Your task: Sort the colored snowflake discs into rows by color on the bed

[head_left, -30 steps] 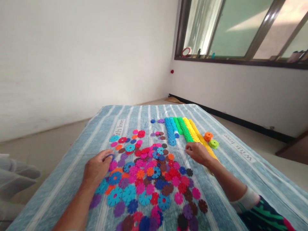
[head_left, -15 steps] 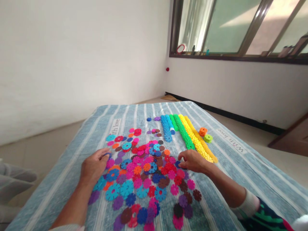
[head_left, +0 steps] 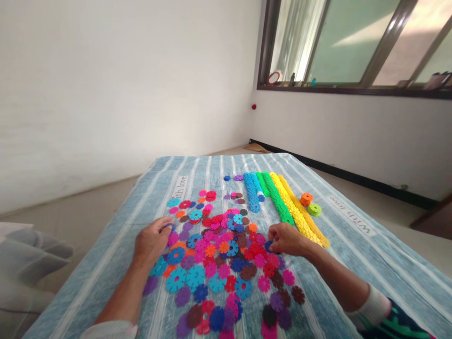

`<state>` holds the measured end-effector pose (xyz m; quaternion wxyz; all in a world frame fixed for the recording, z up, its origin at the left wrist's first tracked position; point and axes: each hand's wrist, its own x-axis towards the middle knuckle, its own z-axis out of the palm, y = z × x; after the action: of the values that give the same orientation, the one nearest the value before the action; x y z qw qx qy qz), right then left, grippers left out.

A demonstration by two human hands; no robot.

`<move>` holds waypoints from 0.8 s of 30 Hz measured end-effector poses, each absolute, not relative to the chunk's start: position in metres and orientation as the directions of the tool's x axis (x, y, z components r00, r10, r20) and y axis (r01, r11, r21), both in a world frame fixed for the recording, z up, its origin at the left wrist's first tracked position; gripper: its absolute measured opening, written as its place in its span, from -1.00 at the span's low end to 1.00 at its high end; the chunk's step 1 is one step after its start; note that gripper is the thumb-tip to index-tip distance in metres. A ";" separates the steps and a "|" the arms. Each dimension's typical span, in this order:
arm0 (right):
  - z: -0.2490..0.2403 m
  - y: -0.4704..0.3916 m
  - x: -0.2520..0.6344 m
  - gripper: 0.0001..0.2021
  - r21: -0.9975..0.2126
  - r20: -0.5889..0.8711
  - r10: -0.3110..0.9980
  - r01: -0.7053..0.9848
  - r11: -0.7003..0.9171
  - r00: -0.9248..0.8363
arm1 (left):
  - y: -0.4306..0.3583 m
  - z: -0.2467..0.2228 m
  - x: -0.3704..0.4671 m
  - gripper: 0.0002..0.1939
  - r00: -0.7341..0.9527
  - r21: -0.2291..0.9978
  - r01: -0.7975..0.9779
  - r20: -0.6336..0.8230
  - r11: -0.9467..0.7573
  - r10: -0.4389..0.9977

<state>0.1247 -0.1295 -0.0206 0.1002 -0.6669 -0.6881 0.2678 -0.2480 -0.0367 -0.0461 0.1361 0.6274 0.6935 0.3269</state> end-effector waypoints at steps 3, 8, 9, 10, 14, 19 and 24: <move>-0.016 -0.130 0.127 -0.89 -0.551 -0.229 0.967 0.834 -0.036 -0.110 | -0.037 -0.046 -0.248 -0.64 -0.175 0.643 0.766 0.228 -0.013 0.958; -0.003 -0.125 0.127 -0.85 -0.627 -0.179 0.972 0.779 0.008 -0.154 | -0.038 -0.044 -0.247 -0.64 -0.177 0.641 0.767 0.218 -0.004 0.960; -0.002 -0.122 0.125 -0.85 -0.638 -0.161 0.974 0.770 0.023 -0.162 | -0.038 -0.044 -0.247 -0.65 -0.174 0.642 0.766 0.221 -0.009 0.959; -0.002 -0.118 0.121 -0.85 -0.646 -0.144 0.975 0.762 0.038 -0.172 | -0.039 -0.044 -0.246 -0.65 -0.171 0.644 0.765 0.224 -0.014 0.960; -0.006 -0.094 0.098 -0.89 -0.646 -0.098 0.970 0.756 0.108 -0.222 | -0.040 -0.042 -0.246 -0.63 -0.167 0.656 0.754 0.216 -0.016 0.962; -0.006 -0.069 0.070 -0.90 -0.559 -0.069 0.960 0.807 0.189 -0.273 | -0.041 -0.042 -0.245 -0.61 -0.175 0.667 0.745 0.200 -0.003 0.964; -0.007 -0.057 0.063 -0.81 -0.443 -0.098 0.937 0.858 0.260 -0.335 | -0.043 -0.041 -0.244 -0.64 -0.181 0.669 0.743 0.219 -0.013 0.959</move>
<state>0.0630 -0.0567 -0.0067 0.0925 -0.5691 -0.7885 0.2143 -0.2442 -0.0426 -0.0411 0.1548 0.6208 0.6854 0.3476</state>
